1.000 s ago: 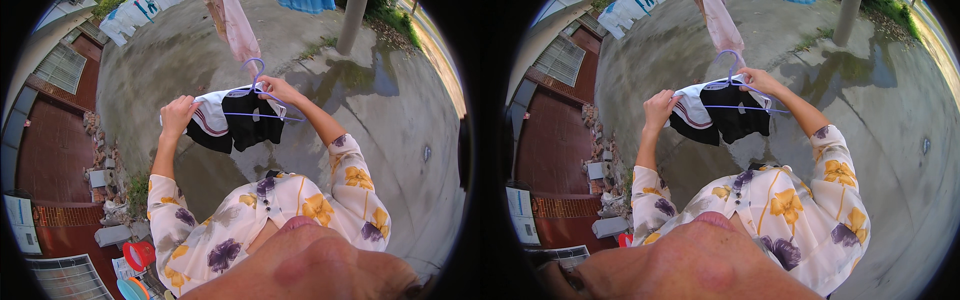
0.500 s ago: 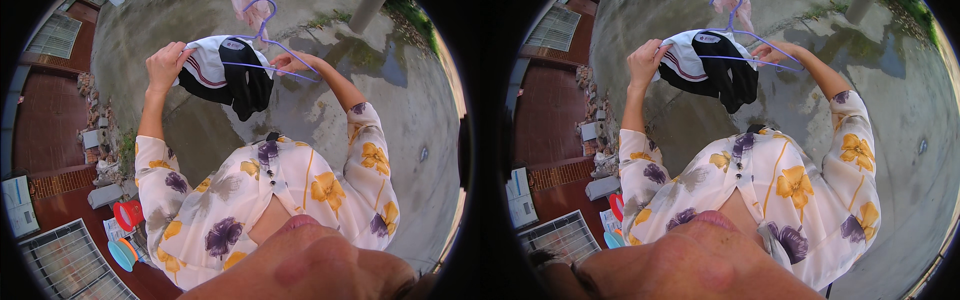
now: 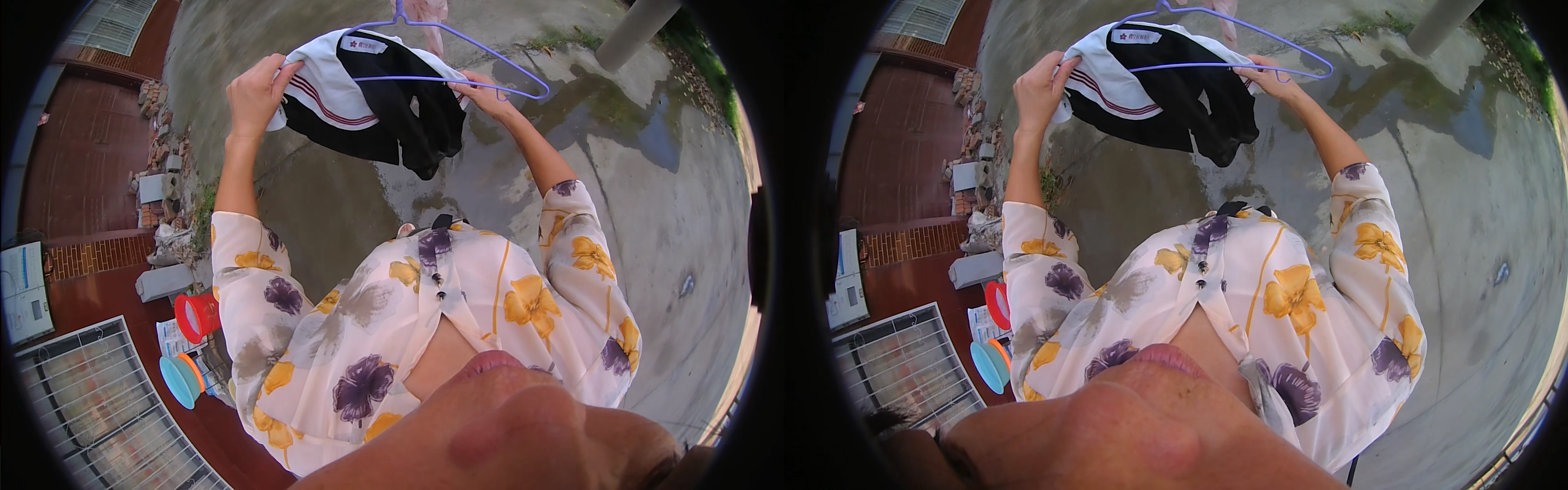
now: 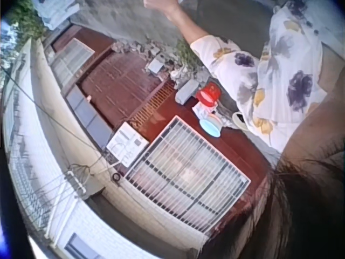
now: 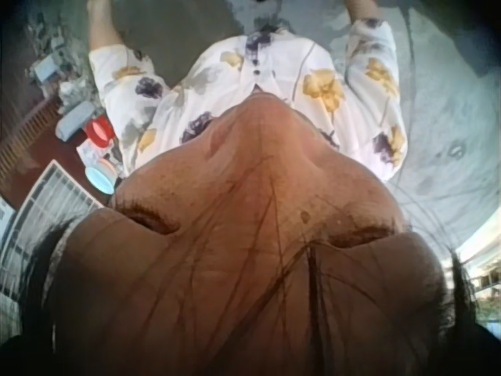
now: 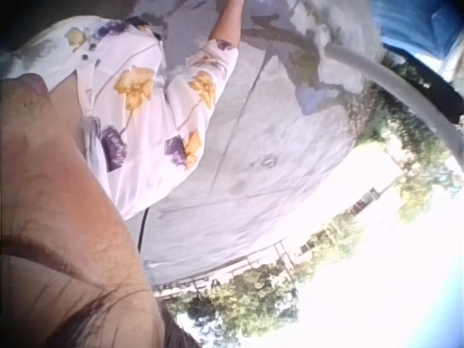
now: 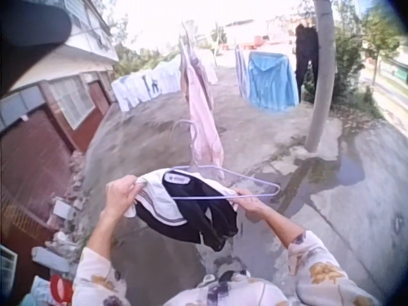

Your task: The person hangs a shirt on a hanger, buttons the collar, and then washes a black garment by hand in two buckets of soapy water.

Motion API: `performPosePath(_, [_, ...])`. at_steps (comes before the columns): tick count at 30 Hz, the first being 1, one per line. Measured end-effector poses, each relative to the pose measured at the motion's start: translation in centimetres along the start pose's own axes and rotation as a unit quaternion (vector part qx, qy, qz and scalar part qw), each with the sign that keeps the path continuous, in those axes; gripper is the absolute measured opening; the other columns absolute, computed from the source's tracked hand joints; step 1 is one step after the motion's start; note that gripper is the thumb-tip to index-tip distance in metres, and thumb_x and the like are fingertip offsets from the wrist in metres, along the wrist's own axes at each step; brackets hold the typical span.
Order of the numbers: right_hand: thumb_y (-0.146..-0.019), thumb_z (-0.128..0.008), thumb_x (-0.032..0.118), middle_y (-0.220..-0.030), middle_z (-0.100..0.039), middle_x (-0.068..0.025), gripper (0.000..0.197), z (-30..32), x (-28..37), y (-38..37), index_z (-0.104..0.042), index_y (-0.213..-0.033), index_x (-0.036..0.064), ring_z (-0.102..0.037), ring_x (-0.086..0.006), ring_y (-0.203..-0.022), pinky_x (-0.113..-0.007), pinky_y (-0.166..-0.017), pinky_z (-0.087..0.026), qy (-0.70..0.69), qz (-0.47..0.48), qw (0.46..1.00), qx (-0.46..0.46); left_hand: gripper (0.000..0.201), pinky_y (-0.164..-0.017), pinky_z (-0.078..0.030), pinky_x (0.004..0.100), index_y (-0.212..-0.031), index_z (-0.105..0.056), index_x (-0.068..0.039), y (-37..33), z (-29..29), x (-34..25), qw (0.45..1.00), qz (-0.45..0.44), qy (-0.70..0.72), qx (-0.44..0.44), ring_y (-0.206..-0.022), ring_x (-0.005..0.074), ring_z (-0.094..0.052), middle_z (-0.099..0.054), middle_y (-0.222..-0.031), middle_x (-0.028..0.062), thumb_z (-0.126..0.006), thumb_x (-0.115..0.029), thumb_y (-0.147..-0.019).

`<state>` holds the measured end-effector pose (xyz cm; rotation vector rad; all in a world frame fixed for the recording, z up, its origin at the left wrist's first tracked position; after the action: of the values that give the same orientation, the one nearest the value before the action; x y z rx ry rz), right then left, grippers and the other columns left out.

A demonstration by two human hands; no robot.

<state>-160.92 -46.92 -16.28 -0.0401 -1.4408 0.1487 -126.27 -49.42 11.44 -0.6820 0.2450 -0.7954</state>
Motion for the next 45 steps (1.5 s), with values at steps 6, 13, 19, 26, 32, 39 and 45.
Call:
performPosePath(6, [-0.097,-0.066,0.042,-0.086,-0.065,0.0007,0.04,8.1,5.1,0.3,-0.071,-0.109,0.0043,-0.057,-0.0102,-0.081,-0.028,-0.076,-0.047,0.139,0.011,0.99,-0.033,0.029,-0.056,-0.048,0.0431,-0.087,-0.064,-0.013,2.5,-2.5,3.5,0.996,0.021,-0.051,0.075,-0.069,0.0316,-0.065,-0.064,-0.076,0.0052,-0.068,-0.041,-0.093])
performPosePath(13, [-0.098,-0.068,0.037,-0.08,-0.065,-0.0052,0.037,10.1,15.1,0.0,-0.07,-0.113,0.0036,-0.054,-0.0133,-0.073,-0.03,-0.07,-0.047,0.353,0.086,0.926,-0.103,0.032,-0.058,-0.049,0.0457,-0.086,-0.059,-0.012,3.5,-5.1,5.3,0.992,0.039,-0.097,0.077,-0.073,0.0343,-0.066,-0.065,-0.078,0.0062,-0.063,-0.043,-0.096])
performPosePath(19, [-0.098,-0.068,0.035,-0.079,-0.063,-0.0097,0.035,6.8,19.8,2.2,-0.069,-0.115,0.0052,-0.054,-0.018,-0.069,-0.033,-0.067,-0.048,0.416,0.112,0.896,-0.108,0.032,-0.06,-0.05,0.0494,-0.09,-0.059,-0.013,3.1,-7.1,7.2,0.985,0.085,-0.128,0.073,-0.076,0.0362,-0.067,-0.067,-0.083,0.0057,-0.059,-0.044,-0.098])
performPosePath(26, [-0.094,-0.071,0.045,-0.095,-0.071,-0.0066,0.051,8.2,15.5,1.8,-0.068,-0.121,0.0027,-0.06,-0.0162,-0.088,-0.032,-0.083,-0.049,0.308,0.064,0.948,-0.049,0.027,-0.059,-0.049,0.0479,-0.09,-0.061,-0.015,2.3,-7.0,8.8,0.997,0.05,-0.043,0.037,-0.076,0.0351,-0.066,-0.066,-0.083,0.0051,-0.064,-0.041,-0.095])
performPosePath(32, [-0.09,-0.074,0.022,-0.102,-0.068,-0.0009,0.05,5.0,11.2,2.8,-0.061,-0.134,0.0005,-0.056,-0.0104,-0.094,-0.028,-0.09,-0.047,0.282,-0.06,0.953,0.097,0.024,-0.061,-0.05,0.047,-0.092,-0.063,-0.016,1.1,-6.3,9.6,0.994,0.051,-0.074,0.063,-0.079,0.0334,-0.067,-0.066,-0.084,0.0043,-0.064,-0.04,-0.095])
performPosePath(39, [-0.093,-0.068,0.022,-0.111,-0.069,-0.0043,0.044,5.5,9.6,3.0,-0.061,-0.132,0.0023,-0.057,-0.0126,-0.102,-0.029,-0.096,-0.045,0.11,-0.048,0.993,-0.006,0.023,-0.061,-0.049,0.0473,-0.093,-0.064,-0.017,1.7,-6.8,10.1,0.994,0.049,-0.065,0.068,-0.078,0.0334,-0.067,-0.066,-0.083,0.004,-0.065,-0.041,-0.095])
performPosePath(45, [-0.094,-0.069,0.027,-0.1,-0.069,-0.0133,0.039,5.7,12.3,2.4,-0.062,-0.126,0.0049,-0.063,-0.0235,-0.094,-0.035,-0.09,-0.049,0.328,0.039,0.943,-0.024,0.026,-0.059,-0.048,0.0489,-0.091,-0.062,-0.016,2.1,-7.9,11.1,0.992,0.052,-0.076,0.082,-0.077,0.0355,-0.066,-0.066,-0.081,0.0053,-0.064,-0.042,-0.095])
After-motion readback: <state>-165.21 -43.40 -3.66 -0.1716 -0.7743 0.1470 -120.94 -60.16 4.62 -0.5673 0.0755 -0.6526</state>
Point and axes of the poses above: each hand's wrist, its own y-axis away from the middle knuckle, its own z-axis out of the back of the hand, x = y × z, the point moved 8 cm from there along -y, towards the middle knuckle
